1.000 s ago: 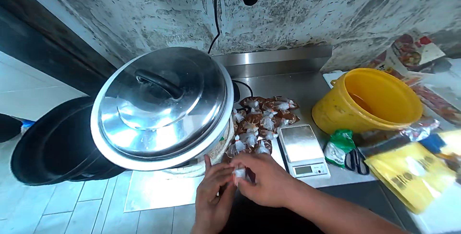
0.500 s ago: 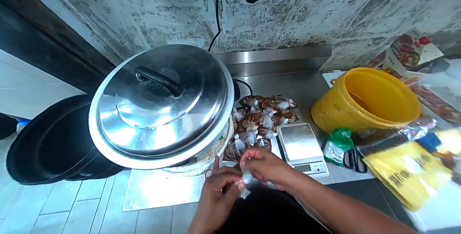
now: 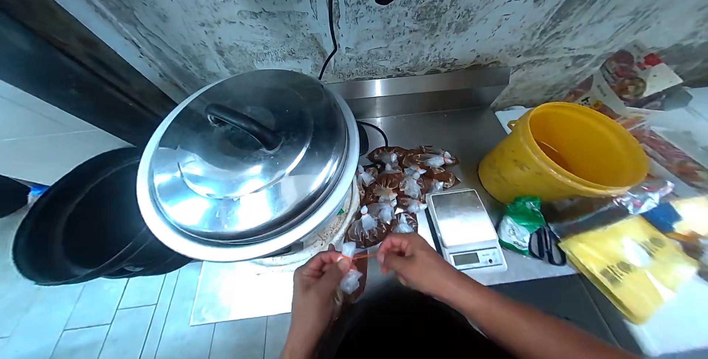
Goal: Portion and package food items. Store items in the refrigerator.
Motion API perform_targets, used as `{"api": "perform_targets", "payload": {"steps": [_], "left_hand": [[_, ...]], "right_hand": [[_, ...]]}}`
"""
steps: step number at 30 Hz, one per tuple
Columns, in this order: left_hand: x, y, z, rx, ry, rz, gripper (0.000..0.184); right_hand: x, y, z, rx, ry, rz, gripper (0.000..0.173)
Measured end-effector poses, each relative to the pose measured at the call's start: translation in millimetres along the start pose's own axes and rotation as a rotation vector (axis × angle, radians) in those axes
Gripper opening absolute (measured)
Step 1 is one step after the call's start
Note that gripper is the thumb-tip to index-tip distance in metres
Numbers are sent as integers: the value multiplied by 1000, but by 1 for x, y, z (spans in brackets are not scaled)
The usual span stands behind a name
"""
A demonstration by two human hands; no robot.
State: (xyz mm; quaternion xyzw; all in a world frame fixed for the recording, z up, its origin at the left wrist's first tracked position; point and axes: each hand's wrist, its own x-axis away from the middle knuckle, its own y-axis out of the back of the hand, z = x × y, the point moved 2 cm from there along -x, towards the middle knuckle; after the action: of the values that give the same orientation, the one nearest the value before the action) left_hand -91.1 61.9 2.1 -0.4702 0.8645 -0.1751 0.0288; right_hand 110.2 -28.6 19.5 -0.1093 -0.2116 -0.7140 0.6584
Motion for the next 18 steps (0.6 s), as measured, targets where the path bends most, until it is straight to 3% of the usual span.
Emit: {"api": "perform_targets", "payload": {"steps": [4,9,13,18], "left_hand": [[2,-2,9,23,-87,230,17],[-1,-5,8,-494,-307,335,16],[0,-2,10,-842,-374,237,19],[3,-8,12,-976,-407,5,23]], "right_hand": [[-12,-3,-7,-85,-77,-91,19],[-19,-9,4,-176,-144,61,16],[-15,-8,16,-51,-108,53,17],[5,-20,29,130,75,26,22]]}}
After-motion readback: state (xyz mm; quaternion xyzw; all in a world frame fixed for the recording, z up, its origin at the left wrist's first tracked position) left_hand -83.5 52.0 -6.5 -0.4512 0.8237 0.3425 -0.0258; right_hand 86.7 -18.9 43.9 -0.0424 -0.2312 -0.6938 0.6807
